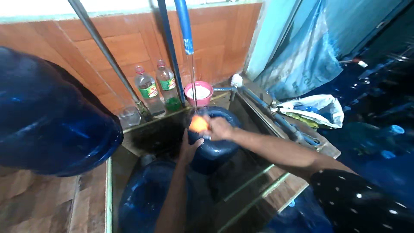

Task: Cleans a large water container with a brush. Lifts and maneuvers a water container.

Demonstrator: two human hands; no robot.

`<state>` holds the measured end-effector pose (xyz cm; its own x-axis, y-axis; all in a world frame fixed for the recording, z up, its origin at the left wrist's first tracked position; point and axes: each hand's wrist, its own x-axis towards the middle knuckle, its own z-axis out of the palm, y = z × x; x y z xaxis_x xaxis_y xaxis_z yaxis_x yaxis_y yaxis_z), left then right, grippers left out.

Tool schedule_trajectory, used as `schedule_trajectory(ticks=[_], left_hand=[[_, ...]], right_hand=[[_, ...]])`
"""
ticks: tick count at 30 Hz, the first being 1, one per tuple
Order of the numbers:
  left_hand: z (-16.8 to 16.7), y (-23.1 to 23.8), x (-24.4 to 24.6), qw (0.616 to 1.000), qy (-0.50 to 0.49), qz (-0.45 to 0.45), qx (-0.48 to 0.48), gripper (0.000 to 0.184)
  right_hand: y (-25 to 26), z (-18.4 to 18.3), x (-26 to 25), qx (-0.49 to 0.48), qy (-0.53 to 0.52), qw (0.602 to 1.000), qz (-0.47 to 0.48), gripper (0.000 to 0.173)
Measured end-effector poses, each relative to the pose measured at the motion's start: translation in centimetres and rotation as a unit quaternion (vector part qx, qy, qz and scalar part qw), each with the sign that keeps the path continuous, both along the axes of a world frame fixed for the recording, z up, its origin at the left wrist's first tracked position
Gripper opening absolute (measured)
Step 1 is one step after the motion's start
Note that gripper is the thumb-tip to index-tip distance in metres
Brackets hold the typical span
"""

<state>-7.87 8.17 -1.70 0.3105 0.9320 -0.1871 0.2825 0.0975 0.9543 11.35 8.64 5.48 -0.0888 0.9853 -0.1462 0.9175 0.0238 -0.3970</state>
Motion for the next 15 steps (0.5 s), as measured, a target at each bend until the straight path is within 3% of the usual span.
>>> schedule_trajectory(ticks=[2,6,10,15], left_hand=[[-0.2,-0.1,-0.5,1.000,0.003,-0.008,-0.003,0.094],[0.0,-0.3,-0.4,1.000,-0.007,-0.008,-0.012,0.095],[-0.4,0.0,-0.7,1.000,-0.018,-0.014,0.007,0.096],[0.2,-0.6,-0.2,1.000,0.008,-0.013,-0.019,0.095]], right_hand=[[-0.3,0.2,0.0,-0.022,0.019,0.999,0.028,0.063],[2.3,-0.1,2.2,-0.010,-0.007,0.995,-0.097,0.068],[-0.6,0.4,0.2,-0.027,0.010,0.999,0.024,0.063],[2.4,-0.4,2.3,0.000,-0.022,0.991,-0.129,0.067]])
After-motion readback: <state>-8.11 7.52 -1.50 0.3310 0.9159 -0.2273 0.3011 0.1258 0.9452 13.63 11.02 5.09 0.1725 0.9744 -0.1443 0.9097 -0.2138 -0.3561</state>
